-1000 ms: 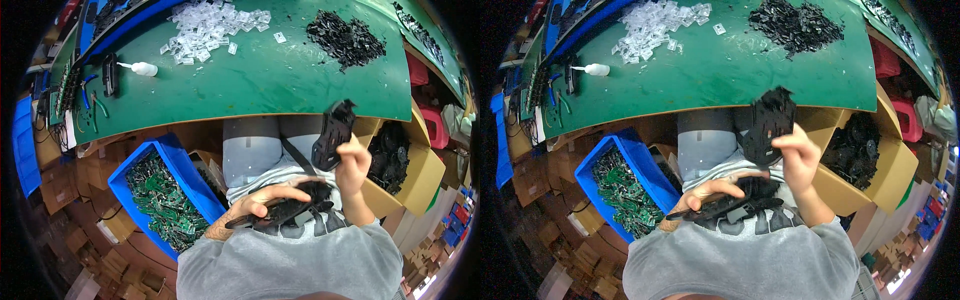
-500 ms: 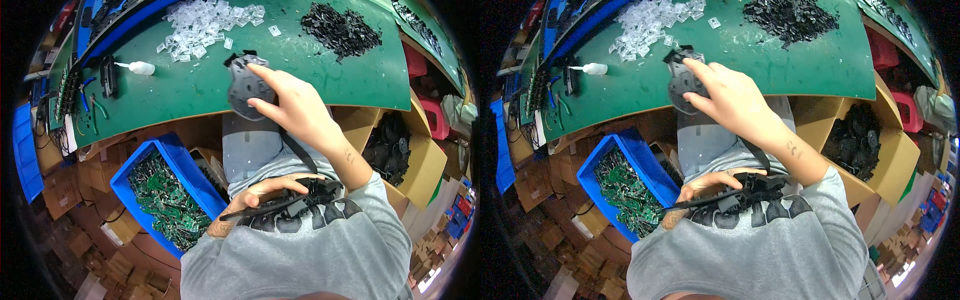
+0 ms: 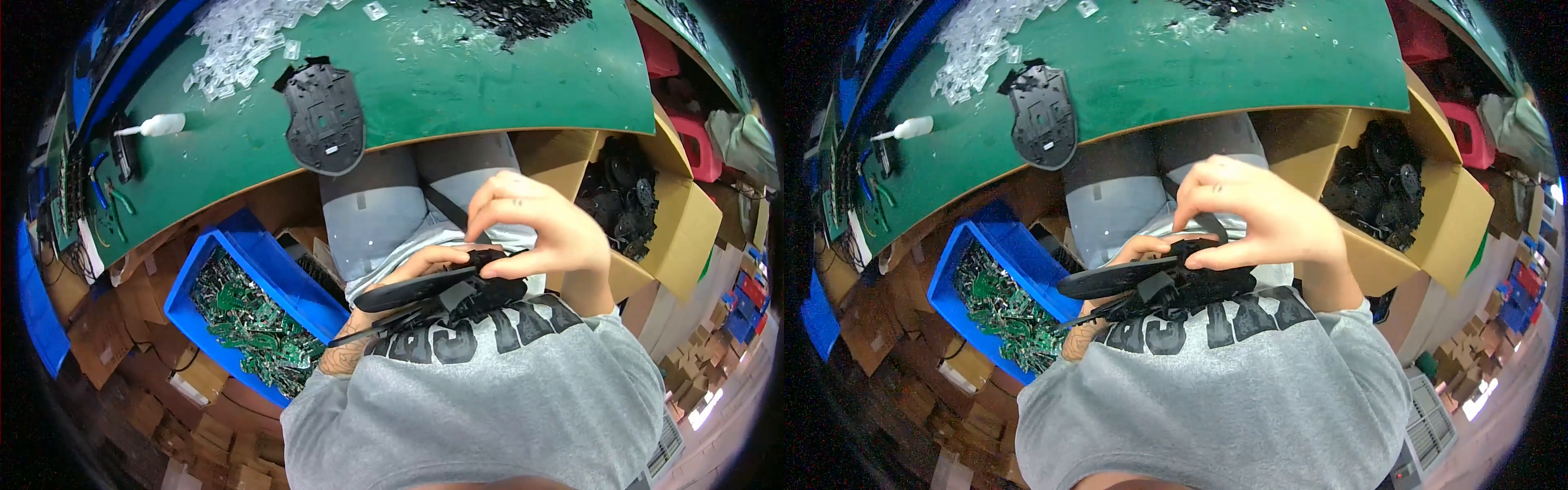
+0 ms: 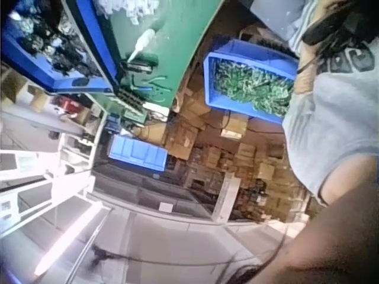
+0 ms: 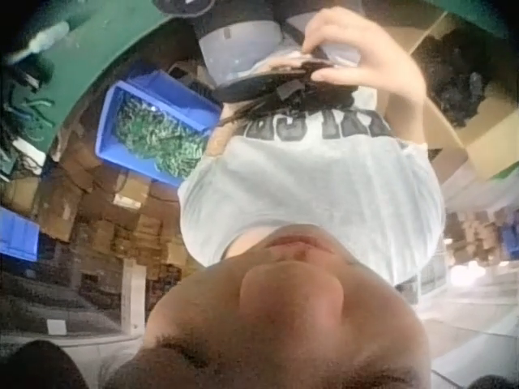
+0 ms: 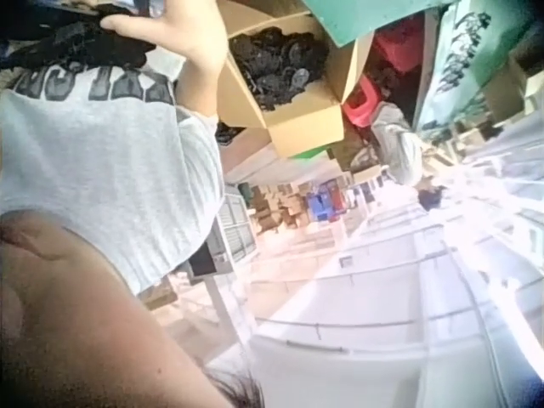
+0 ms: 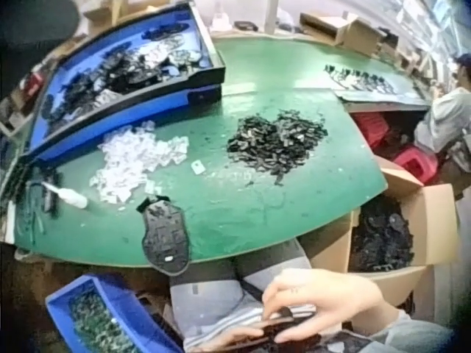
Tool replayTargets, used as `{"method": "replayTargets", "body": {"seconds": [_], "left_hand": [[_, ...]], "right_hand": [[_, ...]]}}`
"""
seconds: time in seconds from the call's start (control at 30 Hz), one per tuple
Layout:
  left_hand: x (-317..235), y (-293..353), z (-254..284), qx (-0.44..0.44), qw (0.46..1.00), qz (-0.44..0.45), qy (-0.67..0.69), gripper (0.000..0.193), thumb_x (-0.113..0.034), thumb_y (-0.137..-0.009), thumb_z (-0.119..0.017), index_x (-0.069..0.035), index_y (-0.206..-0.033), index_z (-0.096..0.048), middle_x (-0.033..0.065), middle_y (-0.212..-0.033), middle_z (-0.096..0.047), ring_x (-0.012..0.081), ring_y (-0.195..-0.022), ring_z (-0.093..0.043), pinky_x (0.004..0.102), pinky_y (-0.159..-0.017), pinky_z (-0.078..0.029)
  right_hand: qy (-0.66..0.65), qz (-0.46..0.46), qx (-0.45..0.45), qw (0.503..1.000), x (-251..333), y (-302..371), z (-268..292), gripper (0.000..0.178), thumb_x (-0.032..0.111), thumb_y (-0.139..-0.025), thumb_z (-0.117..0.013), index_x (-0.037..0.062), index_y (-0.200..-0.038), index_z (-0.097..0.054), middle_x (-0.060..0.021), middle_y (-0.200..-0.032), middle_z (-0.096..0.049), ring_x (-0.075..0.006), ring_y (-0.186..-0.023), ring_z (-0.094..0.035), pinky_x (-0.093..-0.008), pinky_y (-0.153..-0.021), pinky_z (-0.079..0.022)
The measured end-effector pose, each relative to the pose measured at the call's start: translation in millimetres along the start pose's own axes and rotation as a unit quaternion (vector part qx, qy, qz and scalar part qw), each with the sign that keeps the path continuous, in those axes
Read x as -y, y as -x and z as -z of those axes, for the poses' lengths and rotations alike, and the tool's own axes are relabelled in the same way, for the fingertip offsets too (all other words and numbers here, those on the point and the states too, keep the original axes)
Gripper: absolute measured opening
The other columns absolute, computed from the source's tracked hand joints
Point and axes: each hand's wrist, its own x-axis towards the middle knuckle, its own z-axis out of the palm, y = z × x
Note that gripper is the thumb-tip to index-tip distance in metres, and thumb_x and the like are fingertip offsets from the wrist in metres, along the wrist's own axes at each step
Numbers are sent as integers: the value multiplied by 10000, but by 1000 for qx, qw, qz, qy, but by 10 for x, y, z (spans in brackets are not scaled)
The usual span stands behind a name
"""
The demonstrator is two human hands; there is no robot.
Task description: The person assembles computer mouse bases by taking mouse shells from a box, lining them up on the table, applying liquid onto them with a squeeze bottle, and attaching small components onto the shells by hand.
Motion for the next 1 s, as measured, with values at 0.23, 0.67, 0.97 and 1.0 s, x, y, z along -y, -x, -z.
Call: {"method": "replayTargets", "body": {"seconds": [0.23, 0.67, 0.97, 1.0], "left_hand": [[-36, 15, -61, -7, 998, 48, -35, 866, -747, -735, -420, -47, -1244, -469, 255, -1415, -240, 364, -1334, -219, 489, -1081, -122], [210, -116, 74, 150, 984, -92, -18, 805, -674, -785, -473, -32, -1269, -498, 326, -1440, -56, 450, -1355, -30, 570, -1053, -45], [152, 16, 176, 148, 988, 9, -31, 824, -626, -747, -557, -2, -1281, -478, 316, -1440, -117, 427, -1351, -116, 519, -1069, -59], [167, 0, 163, 148, 988, 8, -32, 824, -626, -747, -557, -2, -1281, -478, 316, -1440, -117, 427, -1351, -116, 519, -1069, -59]], "right_hand": [[-71, 15, -148, 986, -109, 233, -281, 201, 54, -650, -731, 23, -823, -634, -90, -827, -636, -239, -808, -636, -323, -719, -492], [-475, 78, -398, 781, -351, 432, -659, 280, 208, -853, -584, -14, -954, -446, -140, -918, -489, -267, -782, -599, -377, -714, -537], [-447, 43, -489, 748, -307, 326, -674, 298, 305, -923, -473, 28, -1021, -423, -123, -893, -492, -206, -772, -534, -321, -689, -484], [-441, 4, -540, 717, -276, 297, -642, 274, 308, -942, -436, 51, -1037, -432, -100, -912, -494, -189, -789, -518, -306, -699, -468]]}}
